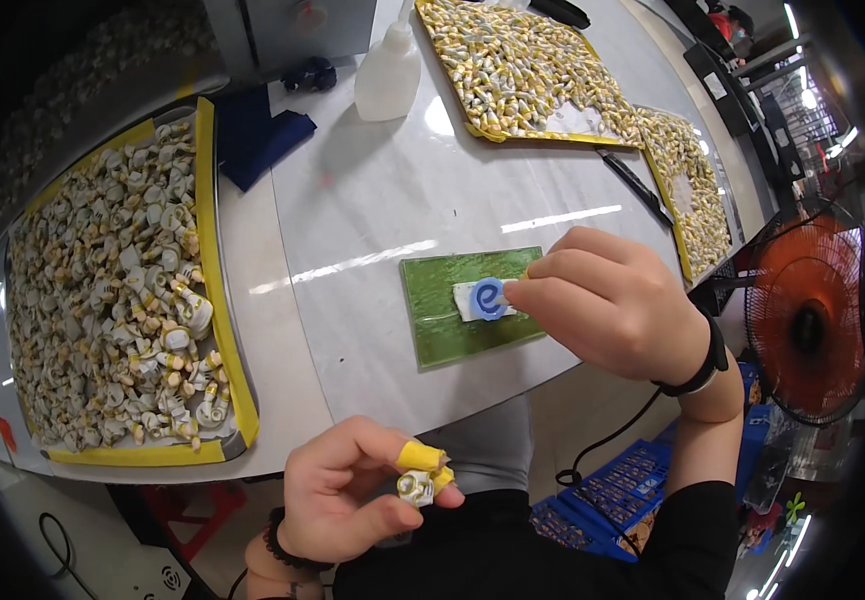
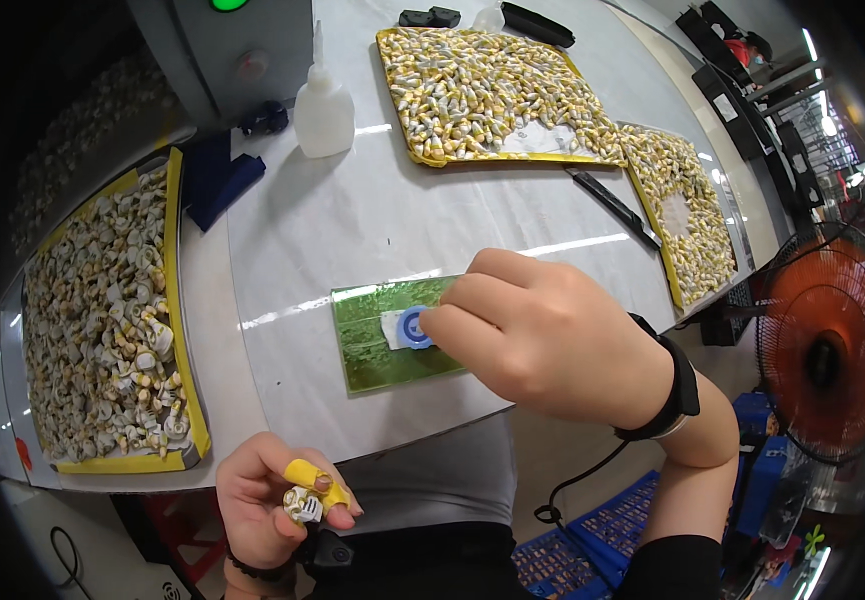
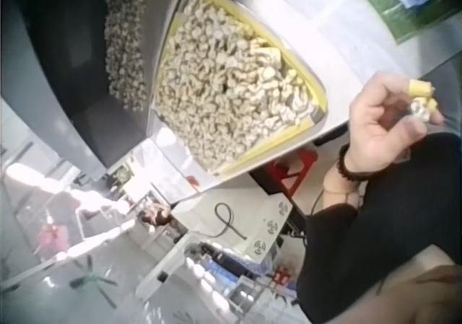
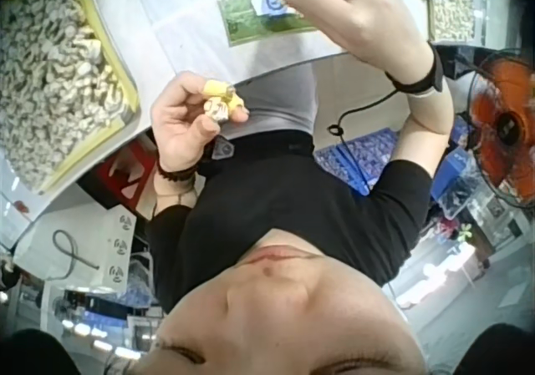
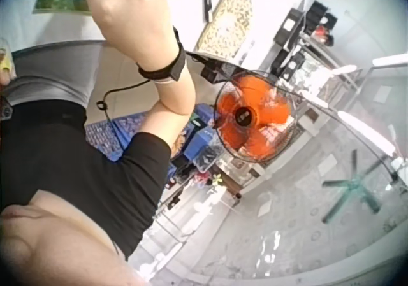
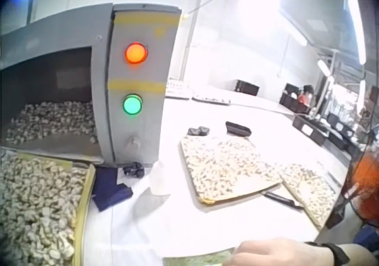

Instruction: The person repeatedly picks small white and yellow rolled items from a tray, applies a substance from a green pad, and places them into a yellow tray. The person uses yellow finger cots and a small tool to manipulate the items.

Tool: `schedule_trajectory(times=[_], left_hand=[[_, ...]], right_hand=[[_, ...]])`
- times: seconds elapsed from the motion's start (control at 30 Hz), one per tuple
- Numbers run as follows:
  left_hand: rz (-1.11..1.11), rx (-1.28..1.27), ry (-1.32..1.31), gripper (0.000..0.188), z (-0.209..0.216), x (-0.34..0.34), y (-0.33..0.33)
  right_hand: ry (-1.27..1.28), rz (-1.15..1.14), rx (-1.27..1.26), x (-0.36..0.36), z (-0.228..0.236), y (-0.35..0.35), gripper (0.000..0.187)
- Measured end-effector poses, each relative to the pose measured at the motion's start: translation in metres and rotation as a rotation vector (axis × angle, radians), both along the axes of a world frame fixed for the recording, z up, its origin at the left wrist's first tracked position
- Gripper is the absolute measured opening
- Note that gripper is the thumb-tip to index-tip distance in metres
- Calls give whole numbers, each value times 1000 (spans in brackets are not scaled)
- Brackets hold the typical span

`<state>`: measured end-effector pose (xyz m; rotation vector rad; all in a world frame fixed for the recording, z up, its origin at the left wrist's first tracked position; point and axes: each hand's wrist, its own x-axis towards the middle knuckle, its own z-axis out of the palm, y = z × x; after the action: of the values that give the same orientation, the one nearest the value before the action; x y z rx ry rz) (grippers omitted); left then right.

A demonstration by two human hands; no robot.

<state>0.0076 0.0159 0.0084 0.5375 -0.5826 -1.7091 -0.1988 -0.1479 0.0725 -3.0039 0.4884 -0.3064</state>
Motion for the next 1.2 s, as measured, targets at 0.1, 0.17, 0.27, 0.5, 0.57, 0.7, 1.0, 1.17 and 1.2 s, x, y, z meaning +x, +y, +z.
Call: schedule_trajectory(times=[0.1, 0.17, 0.27, 0.5, 0.57, 0.7, 1.0, 1.17, 1.2], left_hand=[[-12, 27, 30, 34, -2, 0, 0], [-15, 65, 47, 35, -2, -1, 0], [-64, 143, 105, 40, -4, 2, -2], [-175, 223, 218, 42, -1, -5, -13], [-146, 279, 145, 45, 4, -11, -17], [-333, 262, 402, 32, -5, -7, -18], [-403, 299, 478, 27, -2, -13, -21], [-370, 259, 416, 26, 1, -16, -25], [-366, 235, 391, 25, 0, -16, -25]], right_hand=[[90, 13, -30, 3, 4, 2, 27], [106, 33, -54, 5, 0, 4, 27], [87, 52, -25, 9, -3, 4, 29], [-306, 5, 147, 13, -1, 8, 15], [-494, -6, 247, 20, 4, 17, 12], [-638, 141, 306, 30, -2, 25, 13], [-601, 348, 262, 35, -6, 18, 14], [-582, 320, 244, 30, -6, 20, 12], [-575, 292, 254, 28, -5, 22, 13]])
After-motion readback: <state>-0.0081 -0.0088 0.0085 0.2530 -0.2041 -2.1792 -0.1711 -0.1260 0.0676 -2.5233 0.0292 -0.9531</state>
